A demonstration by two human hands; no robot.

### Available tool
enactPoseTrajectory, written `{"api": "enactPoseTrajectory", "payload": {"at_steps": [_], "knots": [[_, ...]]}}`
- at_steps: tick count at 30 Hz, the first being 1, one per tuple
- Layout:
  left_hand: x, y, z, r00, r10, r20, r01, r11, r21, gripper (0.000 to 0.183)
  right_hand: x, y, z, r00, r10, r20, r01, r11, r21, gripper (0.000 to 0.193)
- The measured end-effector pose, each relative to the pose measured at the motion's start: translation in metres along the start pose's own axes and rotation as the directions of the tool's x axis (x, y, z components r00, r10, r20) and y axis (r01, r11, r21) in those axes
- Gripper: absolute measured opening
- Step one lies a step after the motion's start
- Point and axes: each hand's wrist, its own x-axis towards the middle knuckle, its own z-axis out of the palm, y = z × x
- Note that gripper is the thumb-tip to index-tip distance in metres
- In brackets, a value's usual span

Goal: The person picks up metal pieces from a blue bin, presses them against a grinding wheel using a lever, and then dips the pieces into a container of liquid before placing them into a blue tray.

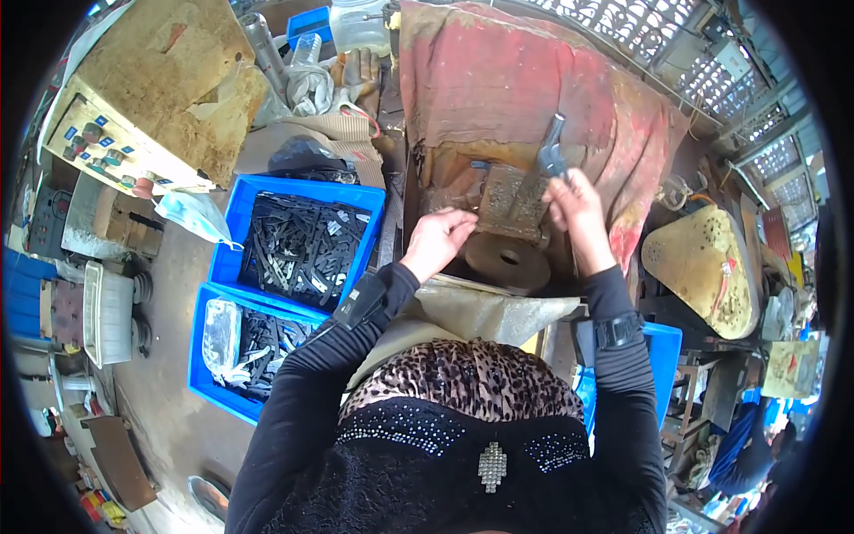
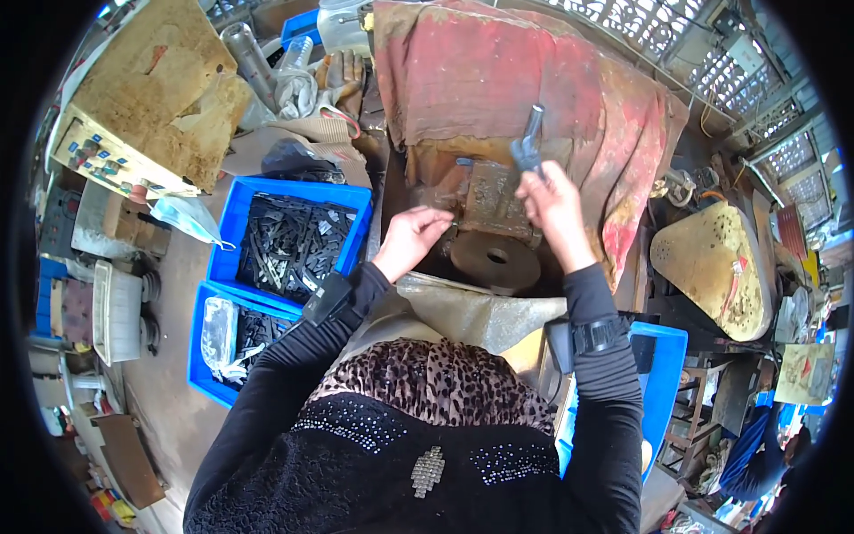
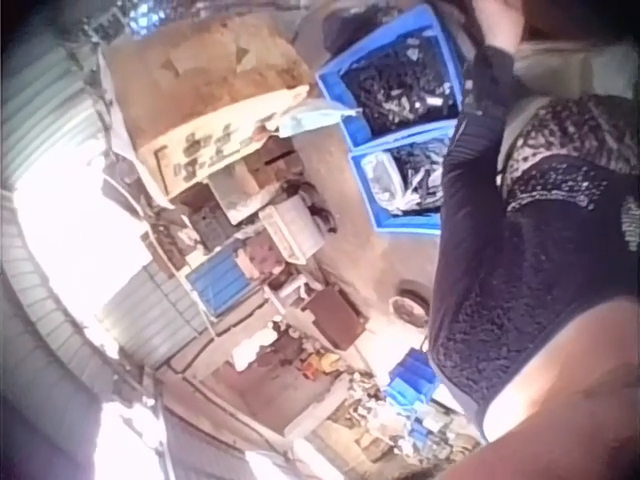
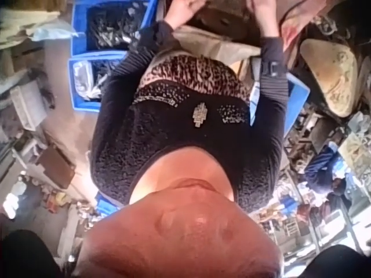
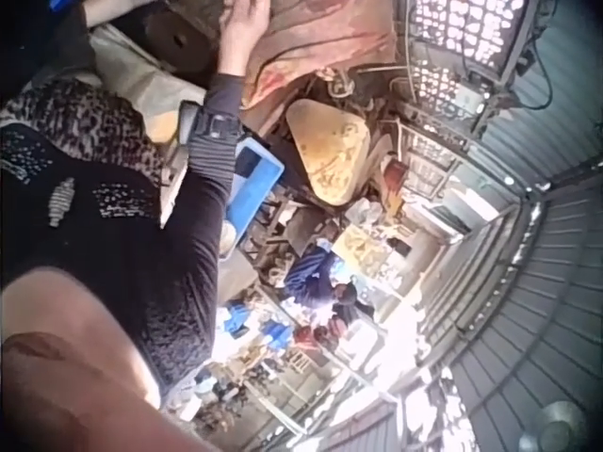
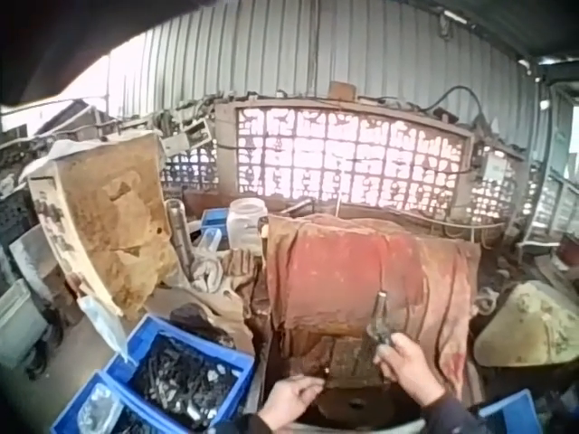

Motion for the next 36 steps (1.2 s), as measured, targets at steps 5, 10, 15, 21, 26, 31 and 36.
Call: {"api": "enactPoseTrajectory", "payload": {"at_steps": [5, 10, 15, 21, 26, 31, 36], "knots": [[0.014, 0.041, 0.011, 0.991, -0.124, 0.053, 0.134, 0.858, -0.496, 0.014, -0.043, 0.018, 0.023, 0.96, 0.182, 0.212, -0.198, 0.979, 0.054, 0.015], [0.005, 0.051, 0.008, 0.973, -0.197, 0.117, 0.213, 0.595, -0.775, 0.01, -0.058, 0.017, 0.04, 0.911, 0.254, 0.325, -0.306, 0.944, 0.122, 0.019], [-0.004, 0.053, -0.013, 0.95, -0.196, 0.242, 0.311, 0.629, -0.713, 0.007, -0.071, 0.008, 0.043, 0.821, 0.363, 0.441, -0.489, 0.846, 0.212, 0.02], [-0.018, 0.024, -0.01, 0.992, -0.126, -0.022, 0.1, 0.873, -0.477, 0.013, -0.065, 0.041, 0.041, 0.817, 0.343, 0.465, -0.445, 0.886, 0.129, 0.017], [-0.056, -0.053, -0.101, 0.942, -0.123, -0.311, 0.128, 0.992, -0.004, 0.015, -0.049, 0.098, 0.013, 0.979, 0.182, 0.096, -0.153, 0.956, -0.249, 0.013], [-0.132, -0.143, -0.18, 0.81, -0.375, -0.451, 0.552, 0.746, 0.371, 0.013, -0.071, 0.124, -0.002, 0.981, 0.167, -0.101, -0.187, 0.956, -0.227, 0.011], [-0.161, -0.172, -0.196, 0.714, -0.556, -0.426, 0.7, 0.569, 0.431, 0.016, -0.071, 0.14, -0.007, 0.95, 0.196, -0.242, -0.229, 0.966, -0.119, 0.013]]}}
